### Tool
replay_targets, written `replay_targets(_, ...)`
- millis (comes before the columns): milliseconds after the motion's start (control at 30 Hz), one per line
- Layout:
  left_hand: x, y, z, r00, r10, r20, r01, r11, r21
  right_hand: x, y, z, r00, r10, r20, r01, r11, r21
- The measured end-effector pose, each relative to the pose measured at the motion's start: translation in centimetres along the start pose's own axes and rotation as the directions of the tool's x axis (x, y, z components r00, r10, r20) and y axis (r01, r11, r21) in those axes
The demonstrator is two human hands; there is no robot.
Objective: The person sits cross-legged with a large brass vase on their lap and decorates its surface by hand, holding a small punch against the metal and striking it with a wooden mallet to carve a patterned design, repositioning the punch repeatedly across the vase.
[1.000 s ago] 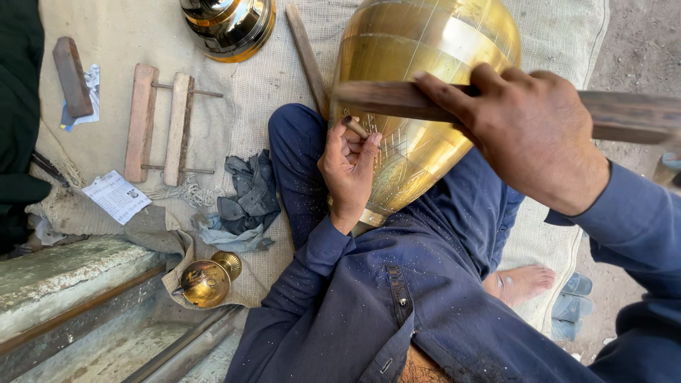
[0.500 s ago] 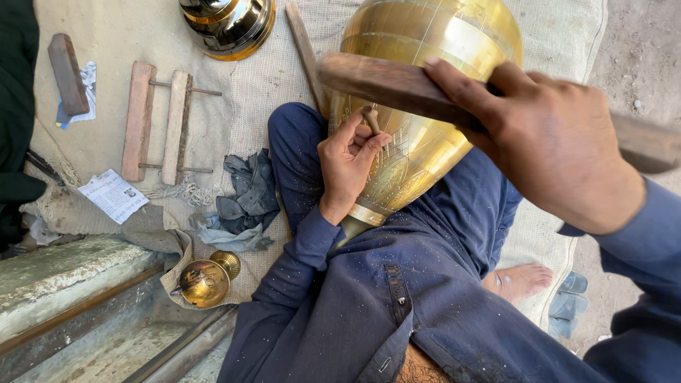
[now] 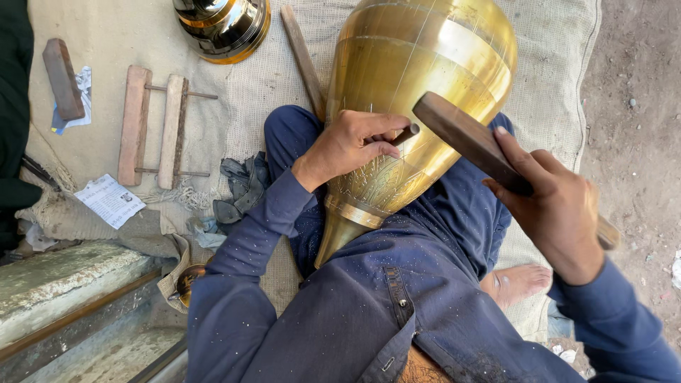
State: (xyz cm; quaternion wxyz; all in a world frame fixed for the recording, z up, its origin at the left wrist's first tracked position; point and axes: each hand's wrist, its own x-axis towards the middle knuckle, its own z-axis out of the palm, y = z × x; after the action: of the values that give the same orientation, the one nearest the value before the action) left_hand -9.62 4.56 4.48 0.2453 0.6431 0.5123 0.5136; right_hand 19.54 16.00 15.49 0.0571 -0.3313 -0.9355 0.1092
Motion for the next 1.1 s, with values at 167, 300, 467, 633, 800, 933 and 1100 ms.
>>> replay_targets(167, 1.1, 0.7, -0.6, 0.99, 0.099, 0.099, -0.106, 0.992, 0.072, -2.5, 2.1, 4.8, 0.971, -0.013, -0.238, 0.049, 0.988, 0.145)
replay_targets(300, 1.2, 0.7, -0.7, 0.984, 0.087, 0.155, -0.103, 0.99, 0.093, -4.1, 3.0, 7.7, 0.884, 0.008, -0.467, 0.191, 0.906, 0.377)
replay_targets(467, 1.4, 0.6, -0.7, 0.982, 0.08, 0.172, -0.106, 0.984, 0.144, -4.0, 3.5, 7.4, 0.932, 0.062, -0.358, 0.099, 0.905, 0.413)
replay_targets(633, 1.0, 0.7, -0.1, 0.993, 0.047, 0.112, -0.065, 0.985, 0.16, -2.0, 3.0, 5.3, 0.968, -0.013, -0.25, 0.097, 0.94, 0.328)
replay_targets(800, 0.1, 0.7, 0.5, 0.998, -0.06, 0.028, 0.056, 0.993, 0.106, -0.3, 2.6, 3.0, 0.993, -0.06, -0.101, 0.09, 0.945, 0.316)
replay_targets(933, -0.8, 0.8, 0.9, 0.987, -0.039, -0.155, 0.053, 0.995, 0.089, 1.5, 1.1, 1.5, 0.996, -0.021, -0.086, 0.057, 0.896, 0.44)
replay_targets(1100, -2.2, 0.5, 2.3, 0.943, -0.184, -0.277, 0.177, 0.983, -0.05, 3.0, -1.1, -2.1, 0.962, -0.201, -0.187, 0.253, 0.914, 0.318)
